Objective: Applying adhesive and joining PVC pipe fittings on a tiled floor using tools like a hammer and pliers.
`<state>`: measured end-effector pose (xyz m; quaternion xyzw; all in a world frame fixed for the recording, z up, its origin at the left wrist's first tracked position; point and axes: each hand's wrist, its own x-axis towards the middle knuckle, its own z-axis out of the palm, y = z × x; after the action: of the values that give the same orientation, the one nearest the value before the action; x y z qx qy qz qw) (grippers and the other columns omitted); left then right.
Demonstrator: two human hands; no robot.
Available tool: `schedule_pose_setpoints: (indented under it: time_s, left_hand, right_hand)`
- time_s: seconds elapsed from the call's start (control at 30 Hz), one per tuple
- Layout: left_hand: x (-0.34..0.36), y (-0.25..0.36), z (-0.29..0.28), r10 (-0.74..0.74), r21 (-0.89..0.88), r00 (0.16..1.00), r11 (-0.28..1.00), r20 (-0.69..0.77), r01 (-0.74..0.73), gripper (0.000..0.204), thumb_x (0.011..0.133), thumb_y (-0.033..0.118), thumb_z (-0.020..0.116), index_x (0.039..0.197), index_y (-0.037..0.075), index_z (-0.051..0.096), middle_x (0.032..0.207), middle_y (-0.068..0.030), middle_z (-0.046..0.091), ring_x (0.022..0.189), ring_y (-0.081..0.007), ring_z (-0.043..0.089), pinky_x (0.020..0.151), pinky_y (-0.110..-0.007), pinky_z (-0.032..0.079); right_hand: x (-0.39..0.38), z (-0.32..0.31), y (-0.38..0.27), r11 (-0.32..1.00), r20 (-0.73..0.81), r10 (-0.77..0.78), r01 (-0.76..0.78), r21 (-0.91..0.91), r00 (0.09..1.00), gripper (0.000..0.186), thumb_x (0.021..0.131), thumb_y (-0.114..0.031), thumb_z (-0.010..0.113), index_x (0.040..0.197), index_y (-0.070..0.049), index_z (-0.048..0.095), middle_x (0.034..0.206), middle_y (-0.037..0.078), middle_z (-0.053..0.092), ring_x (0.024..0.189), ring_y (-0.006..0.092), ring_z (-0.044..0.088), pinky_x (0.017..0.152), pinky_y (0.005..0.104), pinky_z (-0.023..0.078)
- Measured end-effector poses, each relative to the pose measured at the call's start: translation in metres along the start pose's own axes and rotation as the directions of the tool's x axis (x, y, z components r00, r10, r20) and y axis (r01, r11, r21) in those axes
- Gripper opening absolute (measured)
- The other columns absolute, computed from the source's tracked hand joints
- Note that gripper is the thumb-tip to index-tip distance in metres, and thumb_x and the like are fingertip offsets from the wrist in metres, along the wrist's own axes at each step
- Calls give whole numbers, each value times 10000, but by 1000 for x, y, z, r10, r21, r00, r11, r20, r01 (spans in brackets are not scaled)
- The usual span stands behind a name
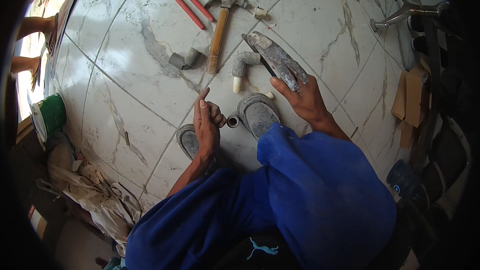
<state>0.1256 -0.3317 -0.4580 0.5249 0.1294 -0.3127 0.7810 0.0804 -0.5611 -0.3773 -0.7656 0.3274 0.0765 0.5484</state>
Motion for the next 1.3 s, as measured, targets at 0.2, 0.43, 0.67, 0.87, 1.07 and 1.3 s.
schedule_pose_setpoints:
  time_s: [0.2, 0.43, 0.67, 0.87, 1.07, 1.3]
  left_hand:
    - [3, 0, -28, -11, -44, 996, 999, 94, 15, 413, 974, 172, 378, 1334, -20, 318, 1088, -200, 587, 882, -230, 621, 766, -339, 502]
    - [-9, -7, -39, 36, -207, 963, 978, 268, 21, 501, 900, 88, 444, 1366, -17, 290, 1320, -229, 452, 1211, -297, 465, 975, -379, 411]
    - [-25, -39, -30, 105, 566, 940, 774, 326, -283, 524, 779, 5, 691, 1239, 6, 440, 1250, -130, 542, 1136, -229, 550, 932, -341, 497]
    - [-9, -29, -27, 4, 531, 960, 833, 278, -157, 477, 780, 20, 693, 1206, 4, 478, 1166, -117, 610, 1068, -226, 598, 911, -321, 504]
    - [-6, -29, -28, 54, 613, 937, 743, 345, -269, 529, 770, 19, 701, 1236, 1, 451, 1162, -127, 613, 1076, -224, 598, 897, -320, 501]
    - [-10, -27, -25, 53, 636, 948, 730, 312, -250, 549, 756, 31, 718, 1238, 4, 456, 1174, -126, 610, 1085, -228, 594, 895, -318, 495]
  right_hand:
    - [-14, 1, 17, 983, 122, -57, 77, -168, 991, 233, 837, -112, 655, 1013, 12, 569, 741, 132, 632, 686, 168, 618, 651, 306, 471]
    - [-15, 23, 35, 977, 162, -129, 154, -149, 978, 246, 831, -156, 692, 966, 10, 570, 734, 52, 573, 698, 72, 484, 634, 254, 419]
    - [-19, 26, 36, 982, 22, -155, 156, -103, 988, 327, 833, -191, 675, 1026, 49, 564, 757, 155, 628, 693, 147, 579, 714, 311, 476]
    - [-19, 26, 23, 994, -52, 83, -86, -65, 995, 330, 836, -212, 685, 1023, 40, 585, 796, 73, 634, 742, 114, 561, 706, 279, 461]
    - [-13, 31, 19, 997, -50, 64, -65, -28, 997, 324, 834, -208, 691, 1018, 37, 585, 809, 76, 632, 756, 109, 555, 695, 275, 459]
    - [5, 33, 21, 998, 48, 16, -13, -69, 999, 298, 841, -214, 685, 977, 28, 574, 748, 58, 609, 711, 91, 538, 644, 273, 448]
